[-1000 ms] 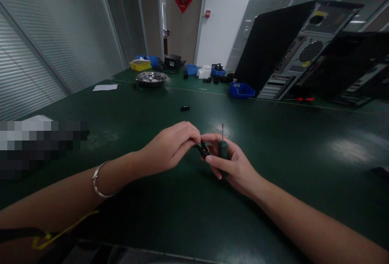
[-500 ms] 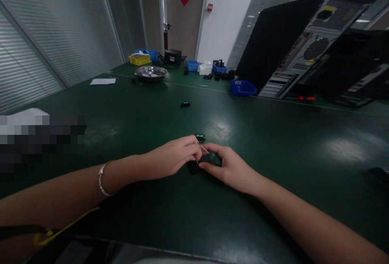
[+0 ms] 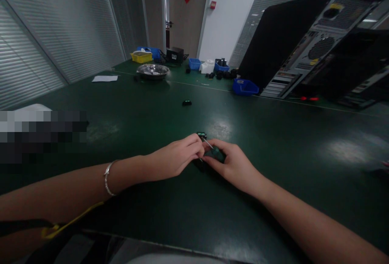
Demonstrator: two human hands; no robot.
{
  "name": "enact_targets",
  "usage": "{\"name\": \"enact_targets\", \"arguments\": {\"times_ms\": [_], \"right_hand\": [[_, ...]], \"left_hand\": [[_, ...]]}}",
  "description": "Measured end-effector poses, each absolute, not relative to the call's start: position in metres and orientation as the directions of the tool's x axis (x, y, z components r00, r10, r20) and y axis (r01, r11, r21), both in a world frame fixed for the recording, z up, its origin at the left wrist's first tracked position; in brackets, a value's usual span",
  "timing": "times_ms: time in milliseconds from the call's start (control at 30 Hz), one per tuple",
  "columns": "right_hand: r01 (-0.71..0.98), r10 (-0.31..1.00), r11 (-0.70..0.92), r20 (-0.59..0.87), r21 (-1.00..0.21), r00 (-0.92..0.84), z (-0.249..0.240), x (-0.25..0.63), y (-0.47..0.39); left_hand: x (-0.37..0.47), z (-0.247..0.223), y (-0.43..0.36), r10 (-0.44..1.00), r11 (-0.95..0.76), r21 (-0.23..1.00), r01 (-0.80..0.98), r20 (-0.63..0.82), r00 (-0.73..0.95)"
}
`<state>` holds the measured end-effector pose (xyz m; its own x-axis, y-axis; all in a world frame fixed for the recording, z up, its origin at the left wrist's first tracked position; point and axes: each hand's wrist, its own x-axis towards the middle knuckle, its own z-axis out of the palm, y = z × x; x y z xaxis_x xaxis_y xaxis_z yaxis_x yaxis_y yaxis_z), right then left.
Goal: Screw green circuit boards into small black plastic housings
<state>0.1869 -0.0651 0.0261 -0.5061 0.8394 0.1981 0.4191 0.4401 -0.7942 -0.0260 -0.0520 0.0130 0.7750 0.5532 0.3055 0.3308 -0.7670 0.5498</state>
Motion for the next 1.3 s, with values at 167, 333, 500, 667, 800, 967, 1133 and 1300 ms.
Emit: {"name": "enact_targets", "arguments": {"times_ms": [167,333,500,667,800,967,1133,1300], "right_hand": [[0.410,0.838,0.451,0.218,-0.793,-0.501,0.028,0.187,-0.066],[0.389,0.845,0.442,0.230,-0.808,-0.483,0.031,0.187,-0.066],[0.361,0.868,0.428,0.266,-0.829,-0.418,0.036,0.187,-0.068],[0.308,0.897,0.334,0.200,-0.891,-0.394,0.034,0.187,-0.069],[0.251,0.908,0.239,0.124,-0.938,-0.401,0.029,0.185,-0.069],[0.202,0.918,0.161,0.071,-0.966,-0.391,0.029,0.183,-0.068],[0.206,0.928,0.107,0.023,-0.973,-0.371,0.030,0.183,-0.067],[0.253,0.922,0.072,-0.032,-0.965,-0.385,0.027,0.187,-0.063]], "left_hand": [[-0.027,0.014,-0.051,0.562,-0.764,0.562,0.317,0.338,0.755],[-0.028,0.016,-0.050,0.572,-0.759,0.582,0.291,0.383,0.726],[-0.027,0.019,-0.051,0.587,-0.750,0.603,0.272,0.418,0.694],[-0.024,0.022,-0.054,0.621,-0.734,0.623,0.269,0.458,0.636],[-0.022,0.023,-0.056,0.644,-0.725,0.632,0.272,0.483,0.594],[-0.021,0.024,-0.057,0.650,-0.719,0.639,0.274,0.479,0.590],[-0.024,0.023,-0.055,0.661,-0.697,0.651,0.299,0.424,0.619],[-0.028,0.019,-0.050,0.669,-0.659,0.676,0.330,0.325,0.668]]}}
